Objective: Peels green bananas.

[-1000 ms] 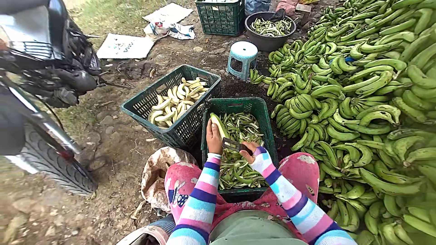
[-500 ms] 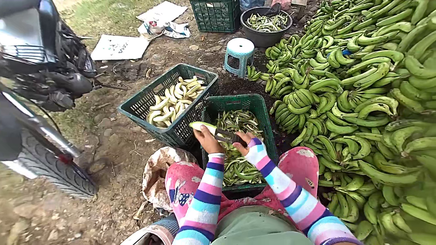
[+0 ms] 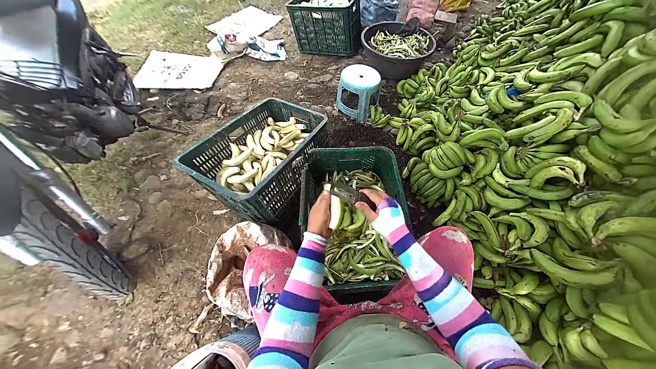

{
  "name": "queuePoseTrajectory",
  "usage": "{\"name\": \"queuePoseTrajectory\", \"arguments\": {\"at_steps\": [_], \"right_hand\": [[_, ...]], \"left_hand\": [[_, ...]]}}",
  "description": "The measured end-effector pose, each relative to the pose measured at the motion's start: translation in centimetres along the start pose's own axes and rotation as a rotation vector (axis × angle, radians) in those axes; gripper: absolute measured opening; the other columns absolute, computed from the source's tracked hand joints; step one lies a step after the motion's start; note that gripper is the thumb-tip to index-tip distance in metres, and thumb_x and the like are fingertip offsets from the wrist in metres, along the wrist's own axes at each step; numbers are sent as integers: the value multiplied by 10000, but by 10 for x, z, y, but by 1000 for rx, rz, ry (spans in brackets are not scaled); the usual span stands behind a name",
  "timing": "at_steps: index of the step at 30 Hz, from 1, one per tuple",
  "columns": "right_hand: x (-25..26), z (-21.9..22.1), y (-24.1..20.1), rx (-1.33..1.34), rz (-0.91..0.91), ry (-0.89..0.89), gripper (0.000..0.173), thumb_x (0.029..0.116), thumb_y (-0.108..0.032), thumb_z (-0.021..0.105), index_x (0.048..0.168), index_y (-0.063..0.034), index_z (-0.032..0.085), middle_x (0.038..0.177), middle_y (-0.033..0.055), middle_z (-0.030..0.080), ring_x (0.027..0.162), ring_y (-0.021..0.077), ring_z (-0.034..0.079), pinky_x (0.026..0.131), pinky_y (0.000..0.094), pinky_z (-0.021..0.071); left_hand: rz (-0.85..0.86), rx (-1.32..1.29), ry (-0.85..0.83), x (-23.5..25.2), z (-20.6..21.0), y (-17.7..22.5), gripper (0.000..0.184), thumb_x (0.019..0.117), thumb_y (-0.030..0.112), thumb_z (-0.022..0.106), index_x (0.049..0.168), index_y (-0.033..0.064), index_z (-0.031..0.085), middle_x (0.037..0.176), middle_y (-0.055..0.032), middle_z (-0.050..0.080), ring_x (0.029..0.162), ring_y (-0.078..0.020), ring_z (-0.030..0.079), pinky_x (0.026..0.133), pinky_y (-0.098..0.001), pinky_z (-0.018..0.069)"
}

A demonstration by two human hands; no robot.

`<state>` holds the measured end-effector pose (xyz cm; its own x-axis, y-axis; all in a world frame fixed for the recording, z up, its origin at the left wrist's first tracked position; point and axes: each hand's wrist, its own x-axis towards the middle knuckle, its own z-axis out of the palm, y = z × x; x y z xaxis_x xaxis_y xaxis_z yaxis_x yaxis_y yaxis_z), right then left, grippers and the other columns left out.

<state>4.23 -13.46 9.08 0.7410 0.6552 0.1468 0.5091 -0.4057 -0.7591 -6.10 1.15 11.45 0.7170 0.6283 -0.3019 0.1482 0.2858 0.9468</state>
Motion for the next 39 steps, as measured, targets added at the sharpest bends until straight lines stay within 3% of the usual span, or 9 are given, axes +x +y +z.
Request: {"name": "queuePoseTrajectory", "arguments": {"at_steps": [5,8,14,18,21,23,25,30,39], "right_hand": [[-52,11,-33,-153,36,40,548,946,-541,641,1349,-174,696,1213,215,692,1169,420,630,1038,612,434],[-35,-4,-35,-127,155,-73,539,983,-509,626,1417,-190,640,1267,225,671,1213,419,608,1083,609,413],[20,2,19,246,171,-84,464,1037,-421,560,1325,-77,673,1256,192,696,1204,322,648,1076,576,463],[1,-16,-12,127,265,-132,453,1059,-420,537,1387,-126,641,1306,169,682,1246,329,626,1096,580,439],[-2,-29,-8,138,308,-63,436,1073,-338,543,1403,-61,612,1334,217,653,1275,364,603,1114,581,420],[-6,-31,-4,104,250,-72,452,1056,-342,574,1419,-74,601,1348,219,642,1281,373,595,1114,583,424],[-16,-23,-1,-10,85,-121,495,1003,-406,630,1403,-116,631,1265,226,678,1207,402,627,1062,614,458],[-56,-11,-11,-241,-256,48,504,940,-513,650,1292,-162,731,1072,203,723,1012,427,676,925,618,488],[-4,-15,-15,-5,247,-10,503,1044,-440,551,1445,-139,589,1294,266,642,1223,448,599,1053,646,435]], "left_hand": [[-118,-424,444,13,17,-2,456,1109,437,322,1178,47,547,937,-104,575,783,-191,580,688,-384,514],[-51,-325,246,4,17,-1,384,1112,401,348,1198,92,559,862,-57,605,696,-135,603,621,-321,533],[67,29,-413,-6,-13,1,463,1096,271,322,1470,48,478,1029,-67,718,865,-107,691,819,-289,585],[1,24,-480,-6,-22,6,406,1035,244,339,1254,30,606,844,-21,697,708,-82,656,677,-239,566],[-46,103,-642,-5,-20,9,444,1001,264,384,1307,20,594,864,-1,709,716,-56,658,693,-211,562],[-118,60,-467,-4,-10,8,445,1096,257,287,1323,16,585,824,-44,686,615,-77,608,569,-208,515],[-250,-140,-180,0,5,5,403,1116,342,337,1086,54,617,739,-63,663,546,-113,598,488,-239,499],[-418,-522,-31,12,13,-1,317,1075,280,382,949,52,564,661,-56,591,502,-120,579,455,-232,493],[-68,-354,-188,-10,22,0,352,1102,274,373,1350,111,563,871,-47,695,665,-101,661,582,-243,562]]}}
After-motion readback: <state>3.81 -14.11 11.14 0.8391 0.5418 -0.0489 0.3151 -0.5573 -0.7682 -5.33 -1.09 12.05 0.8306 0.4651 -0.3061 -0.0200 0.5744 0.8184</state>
